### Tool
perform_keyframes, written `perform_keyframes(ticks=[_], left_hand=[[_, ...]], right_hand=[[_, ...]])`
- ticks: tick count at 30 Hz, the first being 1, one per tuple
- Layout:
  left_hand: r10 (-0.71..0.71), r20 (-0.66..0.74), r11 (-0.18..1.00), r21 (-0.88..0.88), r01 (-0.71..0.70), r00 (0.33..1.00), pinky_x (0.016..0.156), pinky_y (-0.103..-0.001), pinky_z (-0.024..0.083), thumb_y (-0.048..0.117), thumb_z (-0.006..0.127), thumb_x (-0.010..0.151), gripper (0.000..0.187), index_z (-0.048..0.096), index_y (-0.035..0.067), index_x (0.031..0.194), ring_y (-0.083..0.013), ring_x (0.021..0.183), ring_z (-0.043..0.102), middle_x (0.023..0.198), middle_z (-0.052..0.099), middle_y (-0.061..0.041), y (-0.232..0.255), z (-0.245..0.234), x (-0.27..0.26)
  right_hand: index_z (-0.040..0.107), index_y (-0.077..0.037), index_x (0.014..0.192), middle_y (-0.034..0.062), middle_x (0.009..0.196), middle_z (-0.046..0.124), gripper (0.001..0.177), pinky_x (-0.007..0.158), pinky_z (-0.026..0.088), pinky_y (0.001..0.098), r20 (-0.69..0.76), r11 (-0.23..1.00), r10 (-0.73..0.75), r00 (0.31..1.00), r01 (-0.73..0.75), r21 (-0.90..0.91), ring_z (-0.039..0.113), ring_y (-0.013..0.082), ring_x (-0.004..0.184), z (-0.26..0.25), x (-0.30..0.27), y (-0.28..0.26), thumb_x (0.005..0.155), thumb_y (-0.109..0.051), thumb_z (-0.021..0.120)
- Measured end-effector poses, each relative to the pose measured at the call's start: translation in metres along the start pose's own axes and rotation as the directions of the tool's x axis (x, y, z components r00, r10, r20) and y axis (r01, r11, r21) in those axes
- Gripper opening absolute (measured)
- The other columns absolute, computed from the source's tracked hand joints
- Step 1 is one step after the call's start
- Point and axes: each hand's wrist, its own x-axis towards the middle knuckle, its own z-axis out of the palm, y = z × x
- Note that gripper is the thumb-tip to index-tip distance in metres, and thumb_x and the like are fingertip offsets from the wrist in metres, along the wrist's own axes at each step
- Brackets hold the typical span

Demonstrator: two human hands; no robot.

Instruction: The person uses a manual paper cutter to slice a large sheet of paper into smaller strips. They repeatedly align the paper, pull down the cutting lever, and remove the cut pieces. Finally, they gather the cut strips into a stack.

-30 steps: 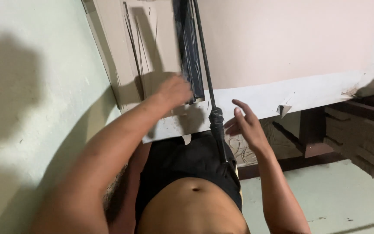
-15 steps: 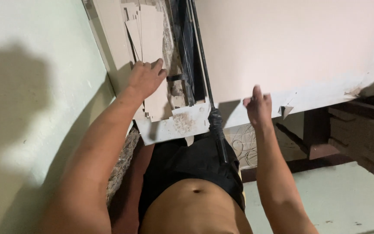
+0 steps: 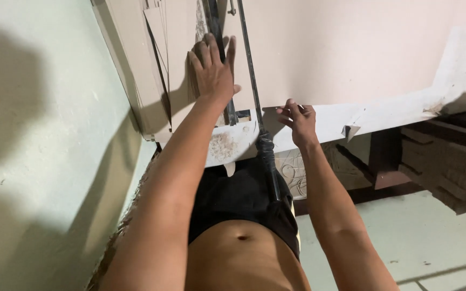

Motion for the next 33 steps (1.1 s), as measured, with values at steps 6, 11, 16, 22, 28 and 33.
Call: perform_keyframes(ticks=[6, 11, 16, 22, 28, 33], left_hand=[[-0.064, 0.14, 0.998, 0.031, 0.06, 0.988, 0.118, -0.074, 0.012, 0.022, 0.086, 0.077, 0.131, -0.014, 0.014, 0.161, -0.0525, 0.154, 0.006, 0.165, -0.006, -0.033, 0.013, -0.033, -0.01], [-0.071, 0.151, 0.997, 0.032, 0.067, 0.986, 0.118, -0.075, 0.01, 0.011, 0.081, 0.077, 0.127, -0.013, 0.013, 0.161, -0.0526, 0.154, 0.005, 0.164, -0.006, -0.034, 0.014, -0.035, -0.006], [-0.06, 0.112, 0.997, 0.049, 0.055, 0.992, 0.117, -0.076, 0.011, 0.01, 0.077, 0.083, 0.119, -0.011, 0.014, 0.163, -0.054, 0.153, 0.007, 0.164, -0.005, -0.036, 0.013, -0.039, -0.007], [-0.073, 0.147, 0.997, 0.039, 0.068, 0.986, 0.118, -0.072, 0.008, 0.026, 0.083, 0.081, 0.122, -0.005, 0.016, 0.164, -0.0496, 0.153, 0.005, 0.166, -0.004, -0.03, 0.013, -0.042, -0.006], [-0.207, 0.155, 0.147, -0.971, 0.188, 0.966, 0.125, -0.065, -0.001, 0.034, 0.06, 0.105, 0.085, 0.004, 0.009, 0.164, -0.0439, 0.157, 0.014, 0.17, 0.013, -0.026, 0.028, -0.059, -0.043], [0.72, -0.162, 0.693, 0.203, -0.692, 0.674, 0.052, -0.033, 0.052, 0.007, 0.074, 0.076, 0.019, 0.075, 0.021, 0.063, -0.0173, 0.053, 0.066, 0.061, 0.072, -0.001, 0.012, 0.019, -0.052]], right_hand=[[0.065, 0.006, 0.119, 0.0172, 0.078, 0.072, 0.066, 0.069, 0.066, 0.0415, -0.001, 0.867, 0.218, 0.976, -0.194, -0.459, 0.074, 0.0258, 0.074, 0.003, 0.0, -0.02, 0.101, -0.055, 0.047], [0.043, -0.013, 0.138, 0.0136, 0.09, 0.078, 0.052, 0.055, 0.058, 0.0366, 0.143, 0.535, -0.084, 0.986, 0.165, -0.829, 0.07, 0.0238, 0.05, 0.076, -0.127, -0.118, 0.098, -0.047, 0.042], [0.011, -0.015, 0.165, 0.0192, 0.066, 0.07, 0.093, 0.055, 0.052, 0.0582, 0.17, 0.111, 0.028, 0.985, 0.166, -0.98, 0.068, 0.0489, 0.06, 0.088, -0.127, -0.031, 0.096, -0.058, 0.056], [0.032, -0.016, 0.143, 0.0241, 0.094, 0.073, 0.053, 0.062, 0.052, 0.0606, 0.146, 0.321, -0.02, 0.989, 0.145, -0.936, 0.068, 0.0545, 0.074, 0.074, -0.086, 0.022, 0.099, -0.035, 0.055], [0.032, -0.017, 0.154, 0.0235, 0.088, 0.078, 0.075, 0.08, 0.055, 0.0597, 0.153, 0.616, 0.161, 0.975, 0.022, -0.787, 0.074, 0.0505, 0.086, 0.073, -0.166, -0.126, 0.093, -0.057, 0.051], [0.022, -0.018, 0.154, 0.0222, 0.123, 0.063, 0.077, 0.064, 0.064, 0.0515, -0.214, 0.979, 0.102, 0.971, -0.137, -0.153, 0.075, 0.0414, 0.078, 0.005, -0.019, -0.013, 0.102, -0.059, 0.062]])
